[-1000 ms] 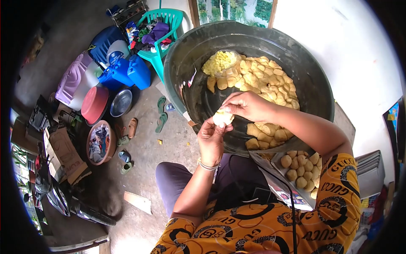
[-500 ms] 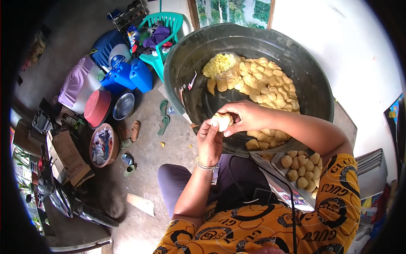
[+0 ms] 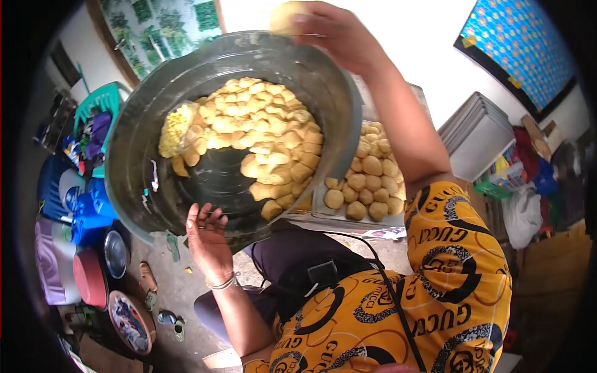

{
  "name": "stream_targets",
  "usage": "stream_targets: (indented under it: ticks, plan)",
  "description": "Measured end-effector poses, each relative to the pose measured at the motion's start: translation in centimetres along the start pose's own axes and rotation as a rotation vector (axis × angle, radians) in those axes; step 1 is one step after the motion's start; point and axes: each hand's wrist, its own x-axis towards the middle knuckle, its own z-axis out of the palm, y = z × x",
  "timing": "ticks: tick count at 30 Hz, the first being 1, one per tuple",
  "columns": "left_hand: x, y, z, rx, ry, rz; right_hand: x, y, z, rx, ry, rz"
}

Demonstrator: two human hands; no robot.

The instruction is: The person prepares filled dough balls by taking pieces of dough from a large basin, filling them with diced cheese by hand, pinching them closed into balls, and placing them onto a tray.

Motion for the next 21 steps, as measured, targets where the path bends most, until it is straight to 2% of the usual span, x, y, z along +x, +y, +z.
stream_targets:
  ticks: [1, 3, 4, 7, 9, 12, 15, 18, 20, 21]
  plan:
    - [0.0, 0.1, 0.2, 0.016, -0.011, 0.002, -1.6, -0.3, -2.6, -0.132, 0.185, 0.073]
    - [0.1, 0.2, 0.3, 0.039, -0.013, -0.009, -6.0, 0.4, -8.1, -0.496, 0.369, 0.073]
    - [0.3, 0.2, 0.5, 0.047, -0.018, -0.009, -8.6, 0.6, -10.3, -0.697, 0.504, 0.171]
    - [0.6, 0.0, 0.5, 0.050, -0.035, -0.027, -16.2, -0.2, -14.5, -0.845, 0.564, 0.418]
    - [0.8, 0.0, 0.5, 0.058, -0.041, -0.052, -20.8, 0.1, -17.3, -0.868, 0.577, 0.447]
    - [1.0, 0.0, 0.4, 0.064, -0.059, -0.071, -24.7, -1.2, -18.0, -0.649, 0.647, 0.636]
    - [1.0, 0.0, 0.5, 0.071, -0.041, -0.071, -26.7, 0.1, -18.9, -0.474, 0.692, 0.673]
    - [0.8, 0.0, 0.5, 0.066, -0.038, -0.061, -29.0, 5.6, -19.9, -0.878, 0.473, 0.693]
    - [0.6, 0.1, 0.1, 0.058, -0.067, -0.072, -28.9, 6.8, -18.5, -1.749, 0.090, 0.520]
    - [0.6, 0.1, -0.1, 0.057, -0.079, -0.073, -27.4, 5.8, -17.5, -1.723, 0.033, 0.681]
